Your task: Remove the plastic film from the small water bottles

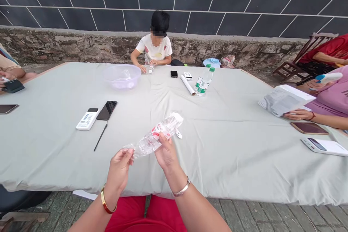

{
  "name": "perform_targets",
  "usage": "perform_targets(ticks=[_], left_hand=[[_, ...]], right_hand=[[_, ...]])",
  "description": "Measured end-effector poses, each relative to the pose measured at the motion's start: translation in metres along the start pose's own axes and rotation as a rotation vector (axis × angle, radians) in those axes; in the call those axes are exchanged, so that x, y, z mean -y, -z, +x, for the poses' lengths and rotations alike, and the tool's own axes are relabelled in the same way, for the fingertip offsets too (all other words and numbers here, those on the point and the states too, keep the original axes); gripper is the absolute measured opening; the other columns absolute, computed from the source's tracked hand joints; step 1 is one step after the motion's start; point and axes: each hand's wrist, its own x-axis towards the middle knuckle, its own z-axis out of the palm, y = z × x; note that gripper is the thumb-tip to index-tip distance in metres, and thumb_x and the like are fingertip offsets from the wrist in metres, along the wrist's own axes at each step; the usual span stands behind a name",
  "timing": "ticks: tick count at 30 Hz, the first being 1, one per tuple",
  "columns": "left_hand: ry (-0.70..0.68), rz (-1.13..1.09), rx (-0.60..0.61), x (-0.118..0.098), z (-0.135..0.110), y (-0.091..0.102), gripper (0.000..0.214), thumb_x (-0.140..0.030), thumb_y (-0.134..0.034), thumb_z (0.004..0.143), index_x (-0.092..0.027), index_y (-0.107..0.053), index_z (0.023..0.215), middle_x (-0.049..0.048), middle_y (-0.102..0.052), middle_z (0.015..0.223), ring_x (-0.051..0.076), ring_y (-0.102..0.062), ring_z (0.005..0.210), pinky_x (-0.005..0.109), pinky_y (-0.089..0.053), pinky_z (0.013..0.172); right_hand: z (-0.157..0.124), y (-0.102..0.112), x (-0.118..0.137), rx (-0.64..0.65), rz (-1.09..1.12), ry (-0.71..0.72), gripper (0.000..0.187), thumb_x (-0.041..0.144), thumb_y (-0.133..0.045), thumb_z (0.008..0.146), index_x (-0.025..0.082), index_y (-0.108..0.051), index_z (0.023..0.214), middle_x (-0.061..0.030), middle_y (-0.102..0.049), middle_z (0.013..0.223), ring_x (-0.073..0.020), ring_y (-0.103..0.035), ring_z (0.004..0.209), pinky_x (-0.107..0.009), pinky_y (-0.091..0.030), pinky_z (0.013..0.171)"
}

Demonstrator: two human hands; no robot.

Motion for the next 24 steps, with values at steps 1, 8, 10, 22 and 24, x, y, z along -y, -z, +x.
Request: perform_targets(ticks=[1,8,10,22,24], left_hand=[[-0.037,0.009,-0.021,0.001,0.003,-0.002,0.035,-0.048,-0.074,0.066,-0.015,-0.061,0.066,-0.0034,-0.052,0.061,0.007,-0.041,0.056,0.021,-0.036,0.056],[-0.052,-0.066,-0.042,-0.001,0.016,-0.001,0.034,-0.049,-0.074,0.066,-0.017,-0.062,0.071,0.0043,-0.069,0.084,0.015,-0.059,0.084,0.028,-0.042,0.083],[-0.082,-0.086,-0.01,-0.005,0.019,-0.004,0.033,-0.048,-0.073,0.067,-0.018,-0.06,0.071,0.0056,-0.071,0.087,0.019,-0.061,0.095,0.032,-0.04,0.091],[-0.204,0.022,0.043,-0.017,0.032,-0.021,0.031,-0.049,-0.058,0.081,-0.018,-0.054,0.078,0.004,-0.068,0.082,0.012,-0.057,0.062,0.029,-0.046,0.068],[-0.207,0.015,0.048,-0.021,0.036,-0.026,0.032,-0.05,-0.058,0.081,-0.018,-0.053,0.078,0.0054,-0.068,0.086,0.013,-0.058,0.065,0.03,-0.046,0.07]], right_hand=[[0.0,0.0,0.0,-0.001,-0.006,0.016,0.028,0.031,-0.081,0.063,0.024,-0.068,0.087,0.0012,-0.07,0.084,-0.017,-0.063,0.079,-0.03,-0.05,0.071],[0.011,0.002,0.003,-0.138,0.071,0.037,0.031,0.029,-0.081,0.064,0.025,-0.066,0.091,0.0023,-0.07,0.09,-0.0177,-0.064,0.089,-0.033,-0.052,0.078],[0.015,0.002,0.002,-0.194,0.092,0.016,0.029,0.03,-0.08,0.066,0.026,-0.065,0.09,0.0043,-0.069,0.086,-0.0161,-0.064,0.085,-0.032,-0.053,0.075],[0.031,0.0,-0.005,-0.346,0.015,-0.071,0.027,0.038,-0.077,0.069,0.025,-0.063,0.088,0.0032,-0.07,0.085,-0.0146,-0.065,0.081,-0.027,-0.055,0.068],[0.034,-0.001,-0.006,-0.345,0.0,-0.046,0.028,0.038,-0.077,0.069,0.024,-0.063,0.089,0.002,-0.07,0.088,-0.0155,-0.065,0.084,-0.027,-0.055,0.069]])
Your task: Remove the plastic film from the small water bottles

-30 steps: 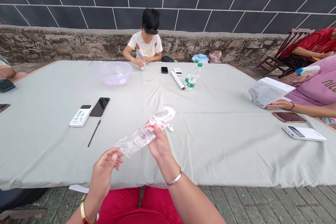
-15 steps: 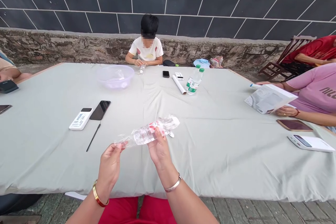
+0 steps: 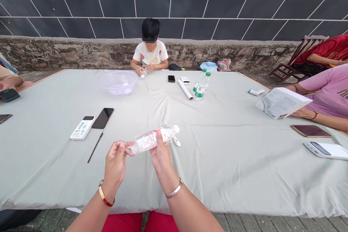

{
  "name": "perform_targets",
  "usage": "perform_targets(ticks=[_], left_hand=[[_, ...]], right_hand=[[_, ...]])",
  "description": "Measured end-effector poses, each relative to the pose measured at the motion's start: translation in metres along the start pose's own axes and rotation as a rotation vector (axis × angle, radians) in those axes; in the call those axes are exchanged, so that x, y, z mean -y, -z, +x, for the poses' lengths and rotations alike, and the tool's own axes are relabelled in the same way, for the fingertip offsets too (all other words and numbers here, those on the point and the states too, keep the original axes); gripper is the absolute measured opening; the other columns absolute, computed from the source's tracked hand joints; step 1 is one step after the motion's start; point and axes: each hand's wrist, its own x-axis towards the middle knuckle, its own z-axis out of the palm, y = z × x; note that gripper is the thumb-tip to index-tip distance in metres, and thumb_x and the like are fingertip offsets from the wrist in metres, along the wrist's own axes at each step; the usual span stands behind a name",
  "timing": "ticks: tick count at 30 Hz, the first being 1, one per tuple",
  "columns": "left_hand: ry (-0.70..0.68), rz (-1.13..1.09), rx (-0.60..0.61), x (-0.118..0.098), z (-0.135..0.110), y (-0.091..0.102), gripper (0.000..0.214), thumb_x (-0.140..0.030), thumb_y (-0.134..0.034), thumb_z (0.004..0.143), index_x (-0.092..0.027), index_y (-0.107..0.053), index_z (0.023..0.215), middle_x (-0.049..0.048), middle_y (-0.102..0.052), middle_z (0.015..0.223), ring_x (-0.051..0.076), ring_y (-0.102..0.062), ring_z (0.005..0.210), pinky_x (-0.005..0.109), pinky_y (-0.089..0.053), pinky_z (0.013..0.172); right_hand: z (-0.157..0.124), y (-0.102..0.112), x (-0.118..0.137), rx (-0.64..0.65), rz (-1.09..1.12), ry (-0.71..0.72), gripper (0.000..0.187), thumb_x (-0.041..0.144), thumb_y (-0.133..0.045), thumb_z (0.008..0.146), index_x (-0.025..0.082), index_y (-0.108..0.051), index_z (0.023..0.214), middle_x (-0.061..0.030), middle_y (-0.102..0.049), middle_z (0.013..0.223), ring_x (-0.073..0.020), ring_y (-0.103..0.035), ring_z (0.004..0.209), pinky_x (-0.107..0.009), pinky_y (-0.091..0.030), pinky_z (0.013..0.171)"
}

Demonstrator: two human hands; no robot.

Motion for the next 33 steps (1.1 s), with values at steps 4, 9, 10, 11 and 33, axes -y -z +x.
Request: perform_targets(ticks=[4,9,10,11,33], left_hand=[[0.034,-0.011,-0.015,0.002,0.007,-0.008,0.032,-0.051,-0.057,0.081,-0.019,-0.052,0.079,0.0042,-0.067,0.084,0.012,-0.056,0.065,0.029,-0.046,0.071],[0.137,-0.001,-0.058,0.037,0.007,-0.006,0.036,-0.055,-0.059,0.078,-0.019,-0.055,0.076,0.0008,-0.061,0.078,0.011,-0.05,0.063,0.027,-0.044,0.066],[0.151,0.022,-0.08,0.047,0.007,-0.004,0.037,-0.056,-0.06,0.076,-0.02,-0.056,0.075,0.0004,-0.06,0.077,0.012,-0.05,0.063,0.026,-0.044,0.065],[0.158,0.051,-0.101,0.057,0.007,-0.001,0.037,-0.057,-0.061,0.075,-0.02,-0.056,0.073,-0.0001,-0.058,0.075,0.013,-0.05,0.063,0.026,-0.043,0.064],[0.247,-0.036,-0.076,0.086,0.01,0.023,0.027,-0.051,-0.069,0.07,-0.025,-0.063,0.071,0.0046,-0.061,0.077,0.022,-0.06,0.078,0.037,-0.051,0.077]], right_hand=[[0.009,0.002,-0.002,0.002,-0.015,0.037,0.033,0.04,-0.077,0.067,0.024,-0.063,0.092,0.0002,-0.07,0.093,-0.0174,-0.065,0.088,-0.028,-0.054,0.071],[0.029,0.025,-0.021,-0.006,-0.129,0.155,0.036,0.041,-0.077,0.066,0.024,-0.061,0.093,0.0011,-0.069,0.087,-0.0179,-0.064,0.082,-0.028,-0.051,0.071],[0.034,0.031,-0.027,0.005,-0.163,0.184,0.034,0.041,-0.077,0.066,0.024,-0.061,0.091,0.0011,-0.069,0.085,-0.0181,-0.064,0.08,-0.028,-0.051,0.071],[0.039,0.038,-0.033,0.02,-0.193,0.204,0.032,0.042,-0.076,0.067,0.023,-0.061,0.088,0.0008,-0.069,0.083,-0.0183,-0.064,0.078,-0.029,-0.05,0.07],[0.058,0.058,-0.05,0.093,-0.212,0.137,0.034,0.043,-0.073,0.07,0.023,-0.064,0.096,-0.0025,-0.07,0.098,-0.0212,-0.064,0.096,-0.033,-0.05,0.084]])
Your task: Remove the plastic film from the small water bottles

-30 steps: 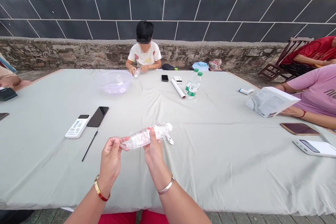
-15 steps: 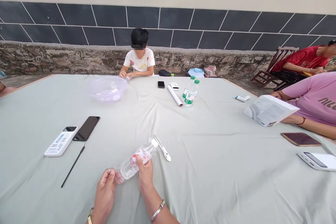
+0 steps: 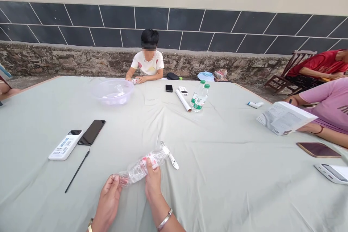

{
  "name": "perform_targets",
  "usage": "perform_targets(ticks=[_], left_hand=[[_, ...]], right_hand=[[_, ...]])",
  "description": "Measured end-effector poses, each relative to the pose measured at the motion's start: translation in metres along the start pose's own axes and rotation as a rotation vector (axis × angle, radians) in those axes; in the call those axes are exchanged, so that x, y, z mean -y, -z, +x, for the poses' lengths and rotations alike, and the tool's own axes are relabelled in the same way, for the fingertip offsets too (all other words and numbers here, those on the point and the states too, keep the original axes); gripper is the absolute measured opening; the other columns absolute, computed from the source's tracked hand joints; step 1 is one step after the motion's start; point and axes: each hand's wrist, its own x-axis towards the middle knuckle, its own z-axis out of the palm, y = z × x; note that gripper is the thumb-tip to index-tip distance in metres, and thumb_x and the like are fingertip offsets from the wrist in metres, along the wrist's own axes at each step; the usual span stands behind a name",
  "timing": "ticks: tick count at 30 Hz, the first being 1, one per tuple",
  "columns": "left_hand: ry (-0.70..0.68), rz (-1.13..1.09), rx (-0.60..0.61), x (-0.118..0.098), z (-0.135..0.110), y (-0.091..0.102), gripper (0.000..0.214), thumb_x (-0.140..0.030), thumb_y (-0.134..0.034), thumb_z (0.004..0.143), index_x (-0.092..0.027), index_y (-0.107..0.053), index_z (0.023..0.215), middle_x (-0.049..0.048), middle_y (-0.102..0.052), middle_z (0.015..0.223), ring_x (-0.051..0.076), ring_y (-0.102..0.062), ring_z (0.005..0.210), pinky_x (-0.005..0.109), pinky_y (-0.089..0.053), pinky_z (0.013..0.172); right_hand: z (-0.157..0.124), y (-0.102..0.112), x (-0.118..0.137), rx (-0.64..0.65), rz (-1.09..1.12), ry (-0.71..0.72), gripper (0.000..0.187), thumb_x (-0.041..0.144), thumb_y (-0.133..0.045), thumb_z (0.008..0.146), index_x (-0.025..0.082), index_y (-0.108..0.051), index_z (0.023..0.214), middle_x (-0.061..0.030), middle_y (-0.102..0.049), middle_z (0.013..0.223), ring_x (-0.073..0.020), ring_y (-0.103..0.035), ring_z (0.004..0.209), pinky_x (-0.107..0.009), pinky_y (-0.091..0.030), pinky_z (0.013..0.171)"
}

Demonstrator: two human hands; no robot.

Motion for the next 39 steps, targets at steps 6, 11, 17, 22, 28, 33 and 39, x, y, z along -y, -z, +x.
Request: perform_targets(ticks=[6,11,17,22,28,33,39], left_hand=[[0.015,-0.024,-0.009,0.0016,0.0026,0.0026,0.027,-0.051,-0.071,0.068,-0.025,-0.063,0.068,0.0031,-0.061,0.072,0.021,-0.06,0.075,0.036,-0.051,0.076],[0.023,-0.041,-0.009,0.0047,0.0042,0.0039,0.026,-0.049,-0.073,0.067,-0.025,-0.064,0.07,0.0023,-0.061,0.072,0.021,-0.06,0.073,0.036,-0.051,0.074],[0.04,-0.066,0.0,0.003,0.0036,0.0042,0.024,-0.047,-0.074,0.067,-0.026,-0.064,0.07,0.0028,-0.062,0.073,0.022,-0.062,0.074,0.038,-0.052,0.074],[0.053,-0.105,0.001,0.0015,0.0035,0.0041,0.026,-0.046,-0.074,0.067,-0.022,-0.063,0.071,0.0028,-0.061,0.075,0.02,-0.06,0.076,0.036,-0.051,0.076],[0.084,-0.129,0.032,0.0007,0.0062,0.0022,0.028,-0.043,-0.075,0.067,-0.019,-0.063,0.071,0.0037,-0.06,0.076,0.019,-0.059,0.076,0.032,-0.051,0.076],[0.094,-0.185,0.068,0.0013,0.0074,0.0053,0.025,-0.042,-0.076,0.067,-0.021,-0.063,0.071,0.0016,-0.06,0.075,0.017,-0.058,0.076,0.031,-0.049,0.077],[0.117,-0.196,0.12,-0.0007,0.0078,0.0059,0.024,-0.042,-0.073,0.07,-0.02,-0.062,0.07,0.0006,-0.059,0.074,0.016,-0.057,0.075,0.032,-0.047,0.078]], right_hand=[[-0.0011,-0.0001,0.0009,-0.005,-0.015,-0.01,0.033,0.044,-0.071,0.072,0.024,-0.063,0.096,-0.0029,-0.07,0.099,-0.0226,-0.064,0.095,-0.034,-0.051,0.083],[-0.0009,0.0,0.0026,-0.001,-0.011,-0.028,0.03,0.044,-0.071,0.072,0.024,-0.064,0.094,-0.0025,-0.07,0.098,-0.0218,-0.065,0.094,-0.034,-0.051,0.083],[-0.0012,0.0007,0.0027,-0.003,-0.008,-0.048,0.029,0.043,-0.072,0.072,0.024,-0.063,0.093,-0.0014,-0.07,0.097,-0.021,-0.064,0.095,-0.032,-0.05,0.085],[-0.0023,-0.0021,0.0052,0.008,-0.019,-0.034,0.028,0.045,-0.071,0.072,0.023,-0.064,0.089,-0.0022,-0.07,0.094,-0.0214,-0.064,0.092,-0.032,-0.051,0.082],[0.0006,-0.0042,0.0062,-0.036,-0.041,-0.063,0.037,0.047,-0.074,0.068,0.02,-0.062,0.091,-0.0036,-0.071,0.095,-0.0226,-0.065,0.094,-0.032,-0.051,0.082],[0.0009,-0.0049,0.0052,-0.051,-0.004,-0.08,0.047,0.047,-0.076,0.064,0.02,-0.061,0.101,-0.0035,-0.07,0.099,-0.0232,-0.064,0.1,-0.034,-0.051,0.087],[0.0018,-0.0052,0.0057,-0.068,-0.042,-0.075,0.044,0.048,-0.075,0.065,0.021,-0.062,0.098,-0.0043,-0.07,0.101,-0.0241,-0.064,0.101,-0.035,-0.052,0.085]])
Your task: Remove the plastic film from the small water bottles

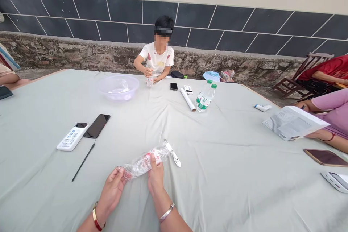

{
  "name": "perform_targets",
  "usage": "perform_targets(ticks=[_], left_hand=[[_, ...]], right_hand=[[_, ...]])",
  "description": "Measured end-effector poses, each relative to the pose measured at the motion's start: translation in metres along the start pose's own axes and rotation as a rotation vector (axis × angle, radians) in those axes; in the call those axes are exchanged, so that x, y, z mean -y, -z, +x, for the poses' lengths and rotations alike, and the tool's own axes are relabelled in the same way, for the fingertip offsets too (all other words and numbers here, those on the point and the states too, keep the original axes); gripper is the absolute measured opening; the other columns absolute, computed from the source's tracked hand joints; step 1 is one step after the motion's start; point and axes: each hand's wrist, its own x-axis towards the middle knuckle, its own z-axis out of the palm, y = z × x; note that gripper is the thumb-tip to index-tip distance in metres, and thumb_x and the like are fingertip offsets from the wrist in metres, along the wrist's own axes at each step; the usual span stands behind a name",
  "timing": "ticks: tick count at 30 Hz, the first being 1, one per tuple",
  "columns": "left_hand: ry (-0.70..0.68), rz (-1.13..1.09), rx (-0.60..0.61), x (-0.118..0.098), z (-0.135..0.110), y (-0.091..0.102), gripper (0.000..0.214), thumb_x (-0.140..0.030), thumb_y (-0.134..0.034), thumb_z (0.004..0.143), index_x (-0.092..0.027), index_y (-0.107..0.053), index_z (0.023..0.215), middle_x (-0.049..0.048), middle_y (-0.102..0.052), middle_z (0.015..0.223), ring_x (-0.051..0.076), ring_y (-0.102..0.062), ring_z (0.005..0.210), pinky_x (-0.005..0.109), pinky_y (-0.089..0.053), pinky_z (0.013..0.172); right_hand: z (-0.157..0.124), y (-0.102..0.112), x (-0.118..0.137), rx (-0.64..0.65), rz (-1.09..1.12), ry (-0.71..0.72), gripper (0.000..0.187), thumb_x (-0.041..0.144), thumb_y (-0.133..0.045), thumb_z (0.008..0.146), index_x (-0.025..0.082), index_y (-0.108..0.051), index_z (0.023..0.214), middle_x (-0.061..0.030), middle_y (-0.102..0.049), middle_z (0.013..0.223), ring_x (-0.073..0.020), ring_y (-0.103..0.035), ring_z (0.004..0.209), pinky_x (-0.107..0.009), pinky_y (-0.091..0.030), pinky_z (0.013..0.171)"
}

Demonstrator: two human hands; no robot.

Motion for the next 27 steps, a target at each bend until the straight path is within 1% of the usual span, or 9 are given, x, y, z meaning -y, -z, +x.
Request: perform_targets(ticks=[3,7,11,14,16,20,23,25,27], left_hand=[[-0.006,-0.014,0.012,0.002,0.002,0.003,0.022,-0.04,-0.073,0.071,-0.021,-0.063,0.072,0.0007,-0.06,0.075,0.016,-0.057,0.076,0.031,-0.047,0.079],[-0.004,-0.029,0.011,0.003,0.002,0.005,0.021,-0.039,-0.074,0.071,-0.021,-0.063,0.072,0.0009,-0.06,0.075,0.015,-0.056,0.076,0.029,-0.047,0.08],[0.0,-0.014,-0.003,-0.001,0.0,0.002,0.023,-0.041,-0.074,0.07,-0.021,-0.063,0.072,0.0012,-0.061,0.075,0.015,-0.057,0.075,0.03,-0.047,0.079],[-0.015,0.007,-0.009,-0.004,-0.001,-0.001,0.024,-0.042,-0.075,0.068,-0.022,-0.062,0.069,0.0004,-0.061,0.073,0.017,-0.058,0.074,0.033,-0.047,0.078],[-0.021,0.006,-0.014,-0.004,-0.001,-0.001,0.025,-0.042,-0.077,0.066,-0.022,-0.061,0.066,-0.0003,-0.061,0.071,0.017,-0.058,0.073,0.032,-0.047,0.078],[-0.02,0.013,-0.087,-0.005,0.002,-0.002,0.031,-0.044,-0.078,0.064,-0.02,-0.059,0.066,-0.0002,-0.062,0.07,0.014,-0.058,0.069,0.029,-0.048,0.073],[-0.09,0.076,-0.109,-0.011,0.003,-0.01,0.035,-0.05,-0.075,0.064,-0.02,-0.058,0.068,0.0017,-0.067,0.074,0.014,-0.06,0.067,0.03,-0.048,0.072],[-0.141,0.095,-0.05,-0.017,0.003,-0.018,0.034,-0.05,-0.072,0.068,-0.02,-0.057,0.072,0.0031,-0.069,0.078,0.016,-0.063,0.077,0.033,-0.047,0.08],[-0.155,0.095,-0.006,-0.022,0.003,-0.026,0.032,-0.049,-0.069,0.072,-0.02,-0.055,0.073,0.0041,-0.071,0.081,0.019,-0.065,0.089,0.035,-0.044,0.087]], right_hand=[[0.0,0.0,0.0,0.011,-0.001,0.009,0.042,0.046,-0.075,0.065,0.021,-0.062,0.096,-0.0042,-0.07,0.1,-0.0237,-0.064,0.1,-0.034,-0.052,0.085],[-0.002,-0.001,0.0,0.021,0.007,0.02,0.041,0.046,-0.073,0.067,0.02,-0.062,0.097,-0.0051,-0.07,0.099,-0.0231,-0.065,0.096,-0.035,-0.052,0.085],[-0.003,-0.003,0.0,0.005,0.007,0.011,0.041,0.046,-0.073,0.068,0.02,-0.061,0.096,-0.0051,-0.071,0.095,-0.0225,-0.066,0.093,-0.034,-0.052,0.084],[-0.002,-0.004,0.0,-0.002,0.028,0.016,0.041,0.045,-0.074,0.067,0.02,-0.061,0.098,-0.004,-0.07,0.097,-0.0215,-0.065,0.094,-0.033,-0.052,0.085],[-0.001,-0.004,0.0,-0.005,0.039,0.015,0.041,0.043,-0.074,0.067,0.021,-0.061,0.098,-0.0032,-0.07,0.099,-0.0206,-0.065,0.095,-0.032,-0.051,0.085],[-0.002,-0.005,0.002,-0.011,0.06,-0.036,0.035,0.041,-0.075,0.068,0.022,-0.062,0.094,-0.0018,-0.07,0.096,-0.019,-0.065,0.092,-0.03,-0.053,0.081],[-0.003,-0.007,0.005,-0.001,0.133,-0.03,0.031,0.039,-0.076,0.067,0.022,-0.063,0.09,0.0001,-0.07,0.09,-0.017,-0.065,0.087,-0.028,-0.053,0.079],[-0.002,-0.009,0.007,0.011,0.209,-0.015,0.029,0.038,-0.075,0.068,0.022,-0.063,0.089,0.0022,-0.068,0.087,-0.0145,-0.064,0.085,-0.026,-0.053,0.08],[-0.001,-0.01,0.008,0.016,0.281,-0.007,0.027,0.04,-0.073,0.071,0.023,-0.062,0.089,0.0038,-0.067,0.086,-0.012,-0.064,0.084,-0.024,-0.052,0.081]])
